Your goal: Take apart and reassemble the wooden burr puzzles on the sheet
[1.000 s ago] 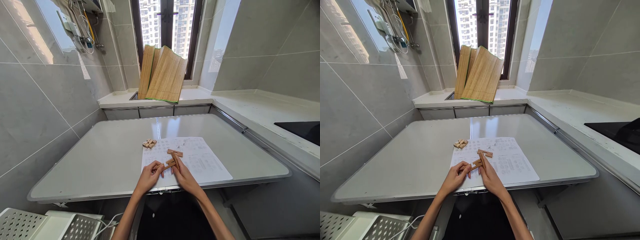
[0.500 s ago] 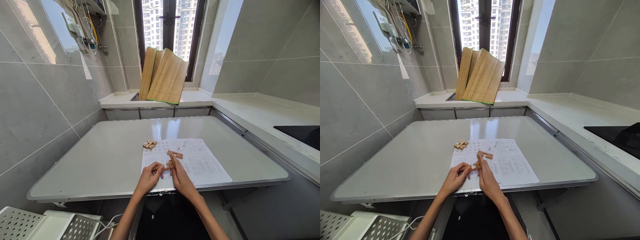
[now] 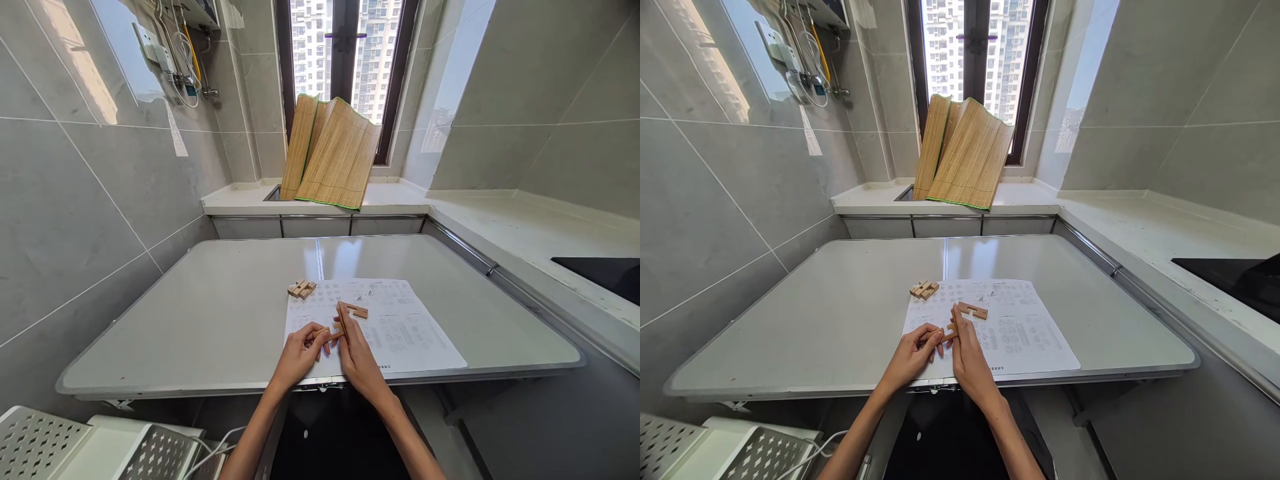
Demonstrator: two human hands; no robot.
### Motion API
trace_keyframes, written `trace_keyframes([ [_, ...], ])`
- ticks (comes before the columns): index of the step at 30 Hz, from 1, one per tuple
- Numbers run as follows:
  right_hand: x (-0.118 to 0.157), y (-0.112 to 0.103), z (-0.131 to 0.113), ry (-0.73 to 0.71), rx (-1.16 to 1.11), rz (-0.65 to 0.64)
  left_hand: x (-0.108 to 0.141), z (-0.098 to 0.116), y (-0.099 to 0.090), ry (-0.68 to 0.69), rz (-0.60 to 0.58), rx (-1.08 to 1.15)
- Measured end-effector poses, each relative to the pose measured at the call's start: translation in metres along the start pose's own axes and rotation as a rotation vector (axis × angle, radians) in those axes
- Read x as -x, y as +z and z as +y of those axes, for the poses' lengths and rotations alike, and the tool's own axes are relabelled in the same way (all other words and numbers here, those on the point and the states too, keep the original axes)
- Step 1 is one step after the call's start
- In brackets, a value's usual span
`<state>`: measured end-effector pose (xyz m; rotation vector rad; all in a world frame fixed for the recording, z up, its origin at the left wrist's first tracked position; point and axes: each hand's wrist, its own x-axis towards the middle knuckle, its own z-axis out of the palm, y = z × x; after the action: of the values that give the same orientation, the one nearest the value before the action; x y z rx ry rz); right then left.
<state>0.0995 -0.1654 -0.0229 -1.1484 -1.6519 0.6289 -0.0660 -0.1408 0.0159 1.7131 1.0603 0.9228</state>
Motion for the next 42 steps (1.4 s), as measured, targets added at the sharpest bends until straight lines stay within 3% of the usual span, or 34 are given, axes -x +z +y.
trace_keyframes([
  [6, 0.000, -0.001, -0.007, 0.057, 0.041, 0.002, -0.001, -0.003, -0.002, -0.010, 0.053, 0.055],
  [15, 0.003, 0.001, 0.006, 0.051, 0.059, 0.099, 0.002, -0.004, -0.004, -0.030, -0.104, 0.083],
  [21, 0.003, -0.003, 0.001, 0.009, 0.064, 0.074, 0.001, -0.009, -0.006, -0.040, -0.099, 0.103],
  [28, 0.003, 0.001, -0.001, -0.121, 0.149, -0.040, -0.001, -0.010, -0.005, 0.002, -0.106, 0.143],
  [42, 0.004, 0.000, 0.003, -0.157, 0.157, -0.086, 0.000, -0.009, -0.006, 0.028, -0.105, 0.099],
])
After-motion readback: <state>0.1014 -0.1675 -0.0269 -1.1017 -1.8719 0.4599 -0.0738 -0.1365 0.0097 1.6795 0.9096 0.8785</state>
